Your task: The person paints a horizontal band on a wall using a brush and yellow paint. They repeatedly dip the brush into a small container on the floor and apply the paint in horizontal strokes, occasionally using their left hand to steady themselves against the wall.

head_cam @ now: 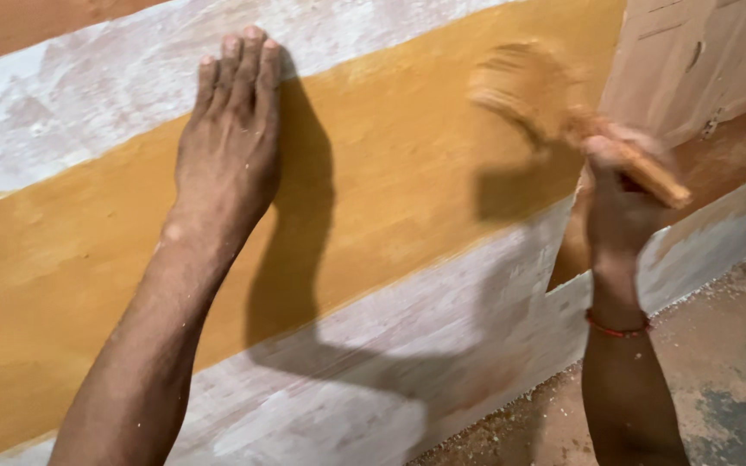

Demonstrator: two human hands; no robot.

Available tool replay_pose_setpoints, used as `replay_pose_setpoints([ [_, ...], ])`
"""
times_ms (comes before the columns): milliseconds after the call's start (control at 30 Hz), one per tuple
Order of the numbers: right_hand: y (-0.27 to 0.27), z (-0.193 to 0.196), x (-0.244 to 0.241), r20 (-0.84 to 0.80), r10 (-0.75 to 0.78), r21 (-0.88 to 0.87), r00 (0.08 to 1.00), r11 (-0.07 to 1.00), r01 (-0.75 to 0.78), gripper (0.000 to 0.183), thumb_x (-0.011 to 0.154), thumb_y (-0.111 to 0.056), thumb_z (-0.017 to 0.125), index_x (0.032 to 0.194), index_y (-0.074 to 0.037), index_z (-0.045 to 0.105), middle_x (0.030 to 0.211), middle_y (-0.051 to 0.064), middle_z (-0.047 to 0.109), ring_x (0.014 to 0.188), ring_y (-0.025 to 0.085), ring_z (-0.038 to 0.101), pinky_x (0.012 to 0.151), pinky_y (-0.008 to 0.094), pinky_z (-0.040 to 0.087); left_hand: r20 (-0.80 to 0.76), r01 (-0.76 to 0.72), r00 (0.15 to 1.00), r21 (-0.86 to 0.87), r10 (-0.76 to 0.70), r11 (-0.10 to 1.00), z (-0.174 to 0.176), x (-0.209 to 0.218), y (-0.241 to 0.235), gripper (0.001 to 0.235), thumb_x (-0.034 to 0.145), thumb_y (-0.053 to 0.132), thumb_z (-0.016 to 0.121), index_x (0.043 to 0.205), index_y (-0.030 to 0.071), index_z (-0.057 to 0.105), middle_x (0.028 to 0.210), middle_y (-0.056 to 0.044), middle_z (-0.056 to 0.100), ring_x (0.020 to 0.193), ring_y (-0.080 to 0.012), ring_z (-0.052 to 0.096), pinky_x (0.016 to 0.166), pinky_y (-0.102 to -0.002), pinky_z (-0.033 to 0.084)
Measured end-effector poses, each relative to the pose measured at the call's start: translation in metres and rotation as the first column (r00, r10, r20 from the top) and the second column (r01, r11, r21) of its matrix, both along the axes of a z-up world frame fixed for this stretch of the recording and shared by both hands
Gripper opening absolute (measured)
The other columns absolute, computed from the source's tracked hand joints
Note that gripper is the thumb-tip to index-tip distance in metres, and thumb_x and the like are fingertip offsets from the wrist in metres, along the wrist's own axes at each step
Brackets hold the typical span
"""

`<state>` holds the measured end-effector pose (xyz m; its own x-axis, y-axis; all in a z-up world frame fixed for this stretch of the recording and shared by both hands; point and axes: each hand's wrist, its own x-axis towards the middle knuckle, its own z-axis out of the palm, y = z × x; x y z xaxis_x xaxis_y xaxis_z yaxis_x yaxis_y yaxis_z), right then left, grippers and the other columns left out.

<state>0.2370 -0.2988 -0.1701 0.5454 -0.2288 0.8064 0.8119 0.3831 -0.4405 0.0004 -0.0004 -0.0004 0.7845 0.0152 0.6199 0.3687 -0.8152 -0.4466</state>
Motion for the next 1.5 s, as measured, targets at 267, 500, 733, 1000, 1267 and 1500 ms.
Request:
replay_pose_setpoints([
  [267, 0.011, 0.009, -0.018, 0.102, -0.172, -0.010, 0.980, 0.985, 0.174, 0.013, 0.112, 0.004, 0.072, 0.123, 0.002, 0.067, 0.127, 0.013, 0.070, 0.118, 0.022, 0.070, 0.107, 0.034, 0.060, 0.017, 0.176, 0.984, -0.056, -0.175, 0.983, 0.003, -0.077, 0.013, 0.089, 0.079, -0.022, 0.042, 0.164, -0.003, 0.023, 0.169, -0.024, 0.027, 0.158, -0.0353, 0.022, 0.132, -0.047, 0.012],
  [500, 0.094, -0.015, -0.131, 0.090, 0.207, -0.047, 0.974, 0.978, -0.203, 0.014, 0.104, 0.004, 0.074, 0.116, 0.000, 0.072, 0.119, 0.011, 0.072, 0.111, 0.021, 0.070, 0.098, 0.035, 0.062, 0.072, 0.037, 0.997, -0.092, -0.030, 0.995, 0.011, -0.172, 0.028, 0.083, 0.082, -0.012, 0.052, 0.162, 0.002, 0.032, 0.151, -0.029, 0.051, 0.149, -0.0395, 0.042, 0.132, -0.048, 0.017],
  [733, 0.133, -0.012, -0.196, 0.036, 0.300, -0.156, 0.953, 0.944, -0.291, 0.017, 0.096, 0.000, 0.075, 0.112, -0.002, 0.069, 0.108, 0.009, 0.072, 0.093, 0.014, 0.073, 0.078, 0.029, 0.063, 0.126, 0.010, 0.992, -0.050, -0.004, 0.999, 0.013, -0.220, 0.051, 0.074, 0.088, -0.008, 0.051, 0.160, -0.004, 0.035, 0.153, -0.029, 0.048, 0.148, -0.0440, 0.040, 0.129, -0.053, 0.021],
  [1000, 0.080, 0.014, -0.133, -0.125, -0.021, 0.117, 0.992, 0.992, 0.036, 0.019, 0.096, -0.007, 0.077, 0.111, -0.007, 0.064, 0.113, 0.006, 0.071, 0.108, 0.017, 0.074, 0.098, 0.033, 0.069, 0.094, -0.001, 0.996, -0.046, 0.005, 0.999, -0.004, -0.223, 0.082, 0.070, 0.092, -0.008, 0.045, 0.162, -0.002, 0.036, 0.165, -0.027, 0.036, 0.155, -0.0451, 0.028, 0.128, -0.055, 0.021],
  [1267, 0.117, 0.042, -0.168, 0.170, -0.173, -0.077, 0.970, 0.979, 0.188, 0.006, 0.113, 0.004, 0.074, 0.118, 0.003, 0.070, 0.123, 0.012, 0.072, 0.118, 0.025, 0.073, 0.108, 0.035, 0.062, 0.087, -0.019, 0.996, 0.009, 0.018, 1.000, -0.006, -0.222, 0.089, 0.073, 0.092, -0.013, 0.045, 0.164, -0.002, 0.034, 0.166, -0.026, 0.036, 0.155, -0.0458, 0.030, 0.130, -0.055, 0.022],
  [1500, 0.179, 0.018, -0.278, 0.220, 0.481, -0.153, 0.849, 0.876, -0.457, 0.015, 0.100, -0.011, 0.077, 0.114, -0.008, 0.072, 0.111, 0.012, 0.075, 0.100, 0.022, 0.077, 0.080, 0.033, 0.069, 0.150, 0.119, 0.983, -0.097, -0.103, 0.988, 0.008, -0.244, 0.086, 0.080, 0.082, -0.022, 0.044, 0.159, -0.002, 0.033, 0.159, -0.028, 0.041, 0.149, -0.0455, 0.039, 0.128, -0.052, 0.025],
])
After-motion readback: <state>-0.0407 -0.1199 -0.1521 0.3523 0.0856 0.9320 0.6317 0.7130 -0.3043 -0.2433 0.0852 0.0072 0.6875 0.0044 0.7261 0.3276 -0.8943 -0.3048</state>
